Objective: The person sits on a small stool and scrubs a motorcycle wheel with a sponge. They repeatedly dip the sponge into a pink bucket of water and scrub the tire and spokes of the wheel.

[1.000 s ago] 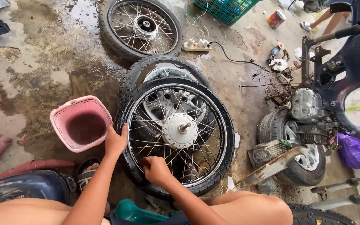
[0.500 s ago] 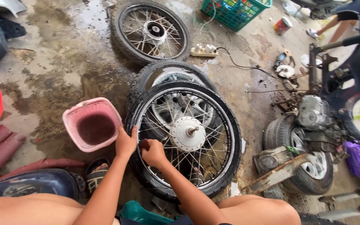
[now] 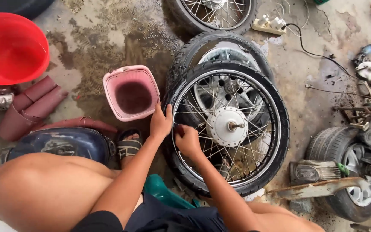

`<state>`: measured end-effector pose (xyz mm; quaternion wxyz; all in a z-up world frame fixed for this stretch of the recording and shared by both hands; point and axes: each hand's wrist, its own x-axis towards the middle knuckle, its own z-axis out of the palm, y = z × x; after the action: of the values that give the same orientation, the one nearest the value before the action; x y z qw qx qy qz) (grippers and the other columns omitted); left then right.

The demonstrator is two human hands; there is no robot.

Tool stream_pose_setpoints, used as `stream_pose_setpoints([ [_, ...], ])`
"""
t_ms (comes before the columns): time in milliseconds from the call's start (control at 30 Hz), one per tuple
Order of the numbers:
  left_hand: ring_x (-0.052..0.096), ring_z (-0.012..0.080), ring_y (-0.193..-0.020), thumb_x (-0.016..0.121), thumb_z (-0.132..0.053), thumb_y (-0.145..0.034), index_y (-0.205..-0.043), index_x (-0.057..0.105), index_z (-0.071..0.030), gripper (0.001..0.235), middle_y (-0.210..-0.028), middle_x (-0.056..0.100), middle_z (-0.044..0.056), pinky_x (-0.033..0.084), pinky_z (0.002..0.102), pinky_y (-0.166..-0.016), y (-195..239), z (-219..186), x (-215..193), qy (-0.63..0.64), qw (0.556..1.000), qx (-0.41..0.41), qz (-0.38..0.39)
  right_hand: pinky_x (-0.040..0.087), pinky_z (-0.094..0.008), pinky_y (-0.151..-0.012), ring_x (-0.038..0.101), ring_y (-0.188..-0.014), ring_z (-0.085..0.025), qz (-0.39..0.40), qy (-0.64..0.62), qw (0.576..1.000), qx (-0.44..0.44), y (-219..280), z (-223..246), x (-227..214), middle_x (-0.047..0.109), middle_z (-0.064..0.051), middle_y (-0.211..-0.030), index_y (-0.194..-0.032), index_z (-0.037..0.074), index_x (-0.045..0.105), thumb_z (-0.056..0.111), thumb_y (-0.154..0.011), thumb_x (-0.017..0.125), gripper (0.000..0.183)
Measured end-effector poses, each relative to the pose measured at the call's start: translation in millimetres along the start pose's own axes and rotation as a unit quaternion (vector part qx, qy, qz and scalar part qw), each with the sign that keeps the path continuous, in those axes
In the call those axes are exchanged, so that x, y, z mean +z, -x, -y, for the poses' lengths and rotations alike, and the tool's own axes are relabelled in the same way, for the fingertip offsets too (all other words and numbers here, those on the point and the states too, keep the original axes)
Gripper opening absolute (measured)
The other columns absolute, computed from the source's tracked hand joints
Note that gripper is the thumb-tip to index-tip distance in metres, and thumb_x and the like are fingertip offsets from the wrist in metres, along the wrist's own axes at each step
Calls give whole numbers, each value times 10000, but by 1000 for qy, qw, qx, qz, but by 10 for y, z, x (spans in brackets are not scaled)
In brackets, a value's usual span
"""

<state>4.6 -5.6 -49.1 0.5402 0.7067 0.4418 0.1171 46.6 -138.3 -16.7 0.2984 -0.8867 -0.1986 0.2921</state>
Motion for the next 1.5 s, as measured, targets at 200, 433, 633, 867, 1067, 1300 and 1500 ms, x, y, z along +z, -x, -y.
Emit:
stream_pose_setpoints([
  [200, 641, 473, -1147, 447, -442, -1071, -1353, 478, 27, 548, -1211, 646, 343, 544, 535, -957, 35, -46, -23, 2, 1000, 19, 3, 601, -480, -762, 758, -885, -336, -74, -108, 991, 31, -604, 198, -80, 769, -206, -903, -1092, -1, 763, 156, -901, 695, 257],
  [433, 605, 482, -1211, 435, -473, -1071, -1398, 455, 35, 604, -1286, 610, 350, 511, 548, -1010, 96, -146, -60, -5, 1000, 12, 5, 599, -473, -717, 750, -848, -390, 31, -70, 995, 64, 105, 223, -127, 755, -227, -854, -1049, -20, 769, 103, -891, 701, 211],
  [633, 572, 522, -1226, 439, -428, -1084, -1400, 449, 45, 569, -1294, 589, 386, 482, 586, -1031, 108, -219, -65, -4, 999, 30, -10, 577, -450, -646, 743, -764, -338, -53, -75, 996, 10, -385, 182, -21, 739, -167, -751, -939, 42, 775, 135, -863, 707, 138],
  [867, 564, 486, -1250, 453, -410, -1084, -1421, 458, -22, 514, -1322, 600, 339, 470, 564, -1056, 99, -143, -44, -10, 999, 28, -17, 600, -474, -693, 743, -842, -424, 0, -109, 994, 30, -7, 49, 47, 760, -217, -841, -1015, 17, 783, 60, -864, 673, 191],
  [1067, 569, 465, -1259, 420, -395, -1097, -1416, 456, -24, 491, -1330, 605, 321, 464, 557, -1069, 80, -155, -21, -12, 1000, 23, -13, 609, -470, -691, 755, -851, -380, -21, -143, 988, 51, -355, 67, 30, 760, -215, -857, -1044, 4, 770, 82, -875, 678, 207],
  [1300, 550, 507, -1254, 386, -429, -1111, -1407, 436, -1, 522, -1311, 590, 359, 449, 605, -1061, 119, -182, -48, -21, 999, 33, -4, 617, -500, -701, 738, -912, -442, -5, -146, 989, 18, -311, 130, -17, 751, -270, -908, -1080, -44, 749, 53, -902, 655, 224],
  [1500, 531, 512, -1277, 395, -430, -1114, -1412, 429, -5, 520, -1331, 575, 365, 427, 610, -1075, 139, -176, -43, -25, 999, 36, -7, 636, -473, -732, 751, -919, -422, 56, -128, 990, 33, -26, 215, -151, 752, -269, -951, -1134, -69, 725, 28, -925, 628, 251],
])
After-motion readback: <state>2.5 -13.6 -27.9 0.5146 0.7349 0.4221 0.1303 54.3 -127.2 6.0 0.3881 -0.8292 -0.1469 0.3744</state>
